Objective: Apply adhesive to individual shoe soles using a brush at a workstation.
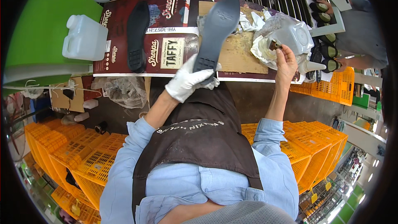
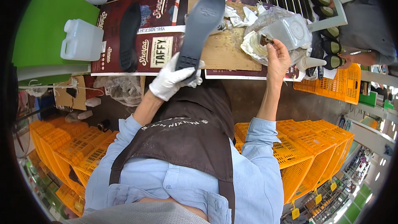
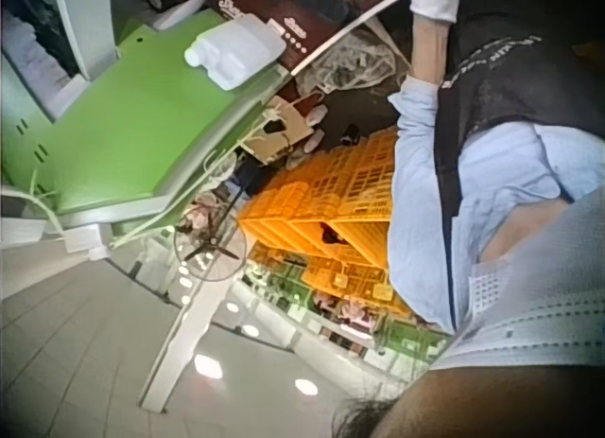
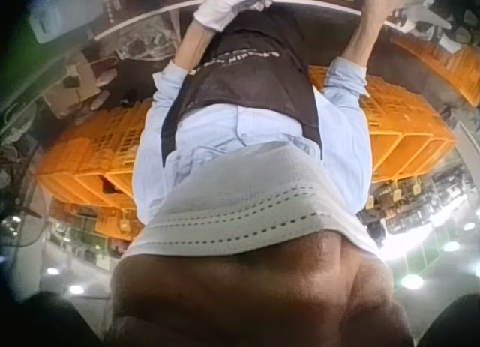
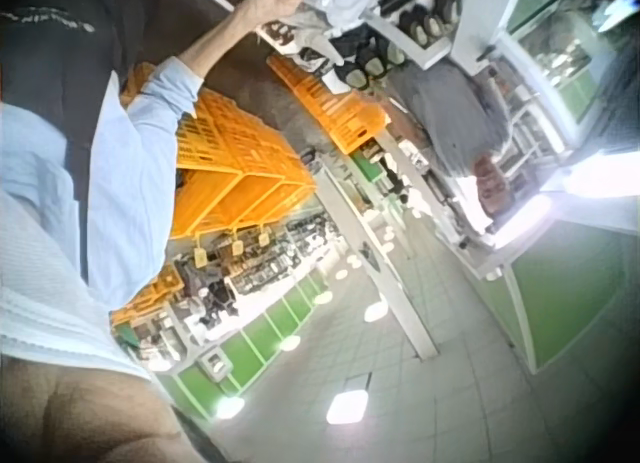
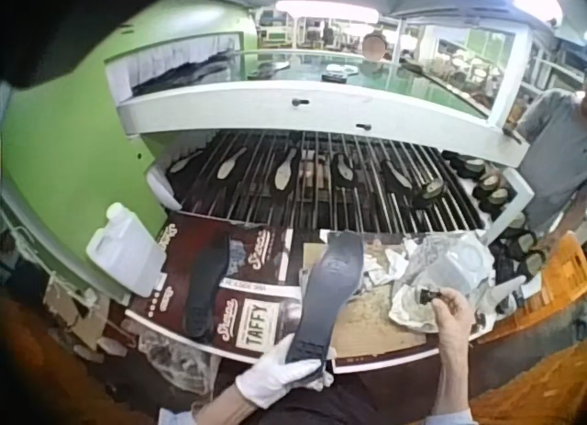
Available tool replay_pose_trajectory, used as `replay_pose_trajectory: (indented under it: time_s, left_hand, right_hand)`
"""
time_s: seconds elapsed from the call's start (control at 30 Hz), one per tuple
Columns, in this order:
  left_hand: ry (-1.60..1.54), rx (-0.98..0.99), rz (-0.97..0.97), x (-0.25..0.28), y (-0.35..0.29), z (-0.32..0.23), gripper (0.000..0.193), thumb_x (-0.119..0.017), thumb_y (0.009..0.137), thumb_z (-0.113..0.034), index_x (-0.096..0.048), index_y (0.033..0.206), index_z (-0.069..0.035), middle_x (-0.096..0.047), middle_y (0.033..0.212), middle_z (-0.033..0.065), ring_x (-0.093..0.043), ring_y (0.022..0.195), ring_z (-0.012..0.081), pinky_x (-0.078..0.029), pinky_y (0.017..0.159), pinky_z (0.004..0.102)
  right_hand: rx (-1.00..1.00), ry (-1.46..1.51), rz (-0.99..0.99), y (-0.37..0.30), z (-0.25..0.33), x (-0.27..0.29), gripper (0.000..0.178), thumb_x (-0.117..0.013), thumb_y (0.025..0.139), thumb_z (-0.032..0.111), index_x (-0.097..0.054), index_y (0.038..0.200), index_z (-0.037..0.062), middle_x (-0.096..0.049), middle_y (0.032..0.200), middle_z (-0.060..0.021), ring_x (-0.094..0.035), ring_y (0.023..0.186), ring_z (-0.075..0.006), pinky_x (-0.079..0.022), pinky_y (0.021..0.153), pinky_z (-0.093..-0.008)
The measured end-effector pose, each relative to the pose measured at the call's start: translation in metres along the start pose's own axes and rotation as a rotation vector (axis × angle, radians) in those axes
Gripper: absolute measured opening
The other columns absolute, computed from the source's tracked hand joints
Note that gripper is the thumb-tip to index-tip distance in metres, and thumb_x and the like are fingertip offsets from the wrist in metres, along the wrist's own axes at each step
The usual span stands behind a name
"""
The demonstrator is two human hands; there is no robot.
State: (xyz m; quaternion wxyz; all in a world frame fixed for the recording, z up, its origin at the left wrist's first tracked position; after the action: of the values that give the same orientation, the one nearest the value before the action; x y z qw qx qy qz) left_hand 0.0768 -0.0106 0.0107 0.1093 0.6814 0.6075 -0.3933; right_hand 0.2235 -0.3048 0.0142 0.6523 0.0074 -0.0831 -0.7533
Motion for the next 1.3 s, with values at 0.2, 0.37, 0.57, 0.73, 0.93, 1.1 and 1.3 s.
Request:
replay_pose_trajectory:
  time_s: [0.2,0.37,0.57,0.73,0.93,1.1,1.3]
  left_hand:
    - [-0.064,0.045,0.019,0.001,0.005,0.024,0.047,-0.064,0.089,-0.009,-0.042,0.131,-0.003,-0.059,0.117,0.0141,-0.066,0.089,0.0234,-0.057,0.074,0.0325]
    - [-0.114,0.025,0.123,-0.011,-0.003,0.024,0.063,-0.067,0.085,-0.005,-0.035,0.139,-0.003,-0.053,0.127,0.0157,-0.065,0.101,0.026,-0.057,0.083,0.0339]
    - [-0.084,0.008,0.138,-0.013,0.0,0.021,0.062,-0.068,0.084,-0.004,-0.036,0.137,-0.002,-0.053,0.126,0.0156,-0.065,0.101,0.0266,-0.057,0.083,0.0344]
    - [-0.075,-0.008,0.129,-0.012,0.001,0.024,0.06,-0.07,0.083,-0.006,-0.038,0.134,-0.001,-0.054,0.123,0.0147,-0.065,0.1,0.0258,-0.057,0.082,0.0337]
    - [-0.124,-0.017,0.136,-0.011,-0.002,0.021,0.061,-0.07,0.084,-0.007,-0.038,0.135,-0.002,-0.054,0.123,0.0144,-0.065,0.099,0.0252,-0.057,0.081,0.0334]
    - [-0.147,-0.01,0.142,-0.01,-0.004,0.02,0.061,-0.069,0.084,-0.005,-0.037,0.136,-0.002,-0.054,0.124,0.015,-0.065,0.098,0.0242,-0.057,0.081,0.0327]
    - [-0.163,-0.006,0.137,-0.005,-0.009,0.019,0.063,-0.07,0.083,-0.006,-0.037,0.136,-0.001,-0.055,0.123,0.0149,-0.065,0.097,0.0239,-0.056,0.08,0.0312]
  right_hand:
    - [-0.1,0.308,0.163,-0.003,0.022,-0.047,0.025,-0.068,0.087,0.003,-0.063,0.112,-0.0003,-0.061,0.084,0.002,-0.048,0.063,-0.002,-0.036,0.053,-0.0162]
    - [0.447,-0.321,0.352,-0.007,0.074,-0.123,0.023,-0.067,0.085,0.003,-0.065,0.108,0.0044,-0.065,0.087,-0.0032,-0.058,0.065,-0.0113,-0.044,0.055,-0.0234]
    - [0.768,-0.586,0.523,-0.035,0.106,-0.169,0.02,-0.07,0.081,0.004,-0.066,0.102,0.0044,-0.066,0.09,-0.0097,-0.066,0.073,-0.0228,-0.051,0.063,-0.0315]
    - [0.343,-0.433,0.681,-0.039,0.09,-0.159,0.019,-0.071,0.081,0.005,-0.071,0.1,0.001,-0.07,0.084,-0.0072,-0.061,0.067,-0.0098,-0.048,0.061,-0.0241]
    - [0.347,-0.581,0.184,0.013,0.088,-0.129,0.022,-0.07,0.083,0.014,-0.07,0.099,-0.0012,-0.072,0.081,-0.0105,-0.063,0.067,-0.0113,-0.049,0.061,-0.0262]
    - [0.482,-0.613,0.572,0.007,0.083,-0.159,0.022,-0.069,0.082,0.013,-0.071,0.099,0.0004,-0.072,0.082,-0.0123,-0.068,0.07,-0.0183,-0.052,0.065,-0.0303]
    - [0.277,-0.464,0.534,0.042,0.069,-0.157,0.021,-0.069,0.083,0.013,-0.071,0.099,0.0,-0.071,0.083,-0.0103,-0.066,0.07,-0.0145,-0.051,0.066,-0.0282]
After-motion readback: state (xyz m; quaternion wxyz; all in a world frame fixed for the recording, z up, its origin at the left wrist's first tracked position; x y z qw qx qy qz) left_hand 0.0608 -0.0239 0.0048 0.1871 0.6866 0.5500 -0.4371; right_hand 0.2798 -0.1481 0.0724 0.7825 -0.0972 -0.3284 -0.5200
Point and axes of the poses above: each hand's wrist, its own y-axis towards the middle knuckle, its own x-axis out of the back of the hand, z = x × y, the point moved 7 cm from there along y, towards the middle knuckle
